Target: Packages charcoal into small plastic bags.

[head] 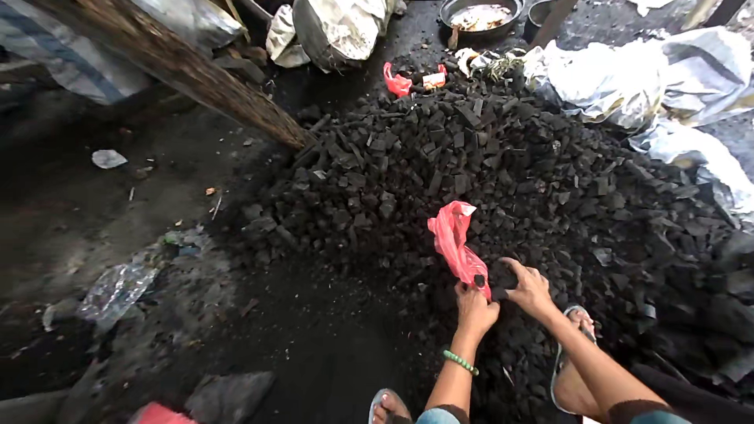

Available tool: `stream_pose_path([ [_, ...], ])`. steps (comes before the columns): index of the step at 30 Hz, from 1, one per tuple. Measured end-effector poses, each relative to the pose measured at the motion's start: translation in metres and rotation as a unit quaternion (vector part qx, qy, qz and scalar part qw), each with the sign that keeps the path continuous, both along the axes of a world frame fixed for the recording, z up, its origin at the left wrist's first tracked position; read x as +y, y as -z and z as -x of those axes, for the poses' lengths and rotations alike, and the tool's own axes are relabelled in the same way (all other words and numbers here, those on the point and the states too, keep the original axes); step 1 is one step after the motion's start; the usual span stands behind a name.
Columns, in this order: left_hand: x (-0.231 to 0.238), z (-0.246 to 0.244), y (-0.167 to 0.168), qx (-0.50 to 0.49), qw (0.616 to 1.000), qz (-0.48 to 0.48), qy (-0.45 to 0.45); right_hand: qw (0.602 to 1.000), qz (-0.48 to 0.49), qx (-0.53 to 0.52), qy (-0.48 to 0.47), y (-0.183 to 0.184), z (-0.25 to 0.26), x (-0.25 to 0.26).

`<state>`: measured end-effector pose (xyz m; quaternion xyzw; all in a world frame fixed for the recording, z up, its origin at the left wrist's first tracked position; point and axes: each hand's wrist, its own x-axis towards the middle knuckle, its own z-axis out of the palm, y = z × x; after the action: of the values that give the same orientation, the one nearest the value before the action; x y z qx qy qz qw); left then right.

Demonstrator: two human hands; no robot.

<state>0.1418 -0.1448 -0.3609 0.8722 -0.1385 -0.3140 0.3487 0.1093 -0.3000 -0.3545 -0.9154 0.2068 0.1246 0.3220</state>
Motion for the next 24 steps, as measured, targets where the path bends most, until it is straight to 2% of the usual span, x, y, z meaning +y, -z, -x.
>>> stream_pose_path([
  [3, 0.006, 0.002, -0.020, 0.017, 0.998, 0.064, -0.025, 0.994, -0.084, -0.068, 0.028, 0.001, 0.014, -0.024],
  [5, 0.015, 0.006, -0.022, -0.049, 0.982, 0.140, -0.115, 0.976, -0.158, -0.122, 0.086, -0.001, 0.025, -0.037],
  [7, 0.029, 0.003, -0.011, -0.093, 0.949, 0.195, -0.228, 0.958, -0.188, -0.152, 0.154, -0.007, 0.033, -0.046],
  [10, 0.056, -0.012, 0.011, -0.048, 0.906, 0.155, -0.391, 0.925, -0.169, -0.185, 0.287, -0.002, 0.039, -0.059],
  [12, 0.072, -0.020, 0.030, 0.026, 0.890, 0.123, -0.438, 0.899, -0.152, -0.200, 0.358, 0.014, 0.041, -0.067],
  [14, 0.078, -0.018, 0.042, 0.106, 0.889, 0.120, -0.428, 0.902, -0.147, -0.161, 0.372, 0.034, 0.046, -0.069],
  [16, 0.070, -0.015, 0.042, 0.144, 0.906, 0.092, -0.387, 0.923, -0.143, -0.109, 0.339, 0.047, 0.046, -0.063],
  [18, 0.050, -0.014, 0.033, 0.135, 0.931, 0.019, -0.339, 0.934, -0.117, -0.083, 0.326, 0.046, 0.040, -0.049],
  [20, 0.028, -0.008, 0.025, 0.123, 0.943, -0.010, -0.309, 0.941, -0.083, -0.073, 0.319, 0.043, 0.043, -0.032],
  [24, -0.014, 0.023, 0.016, 0.045, 0.950, 0.037, -0.305, 0.931, -0.091, -0.106, 0.336, 0.035, 0.054, 0.009],
])
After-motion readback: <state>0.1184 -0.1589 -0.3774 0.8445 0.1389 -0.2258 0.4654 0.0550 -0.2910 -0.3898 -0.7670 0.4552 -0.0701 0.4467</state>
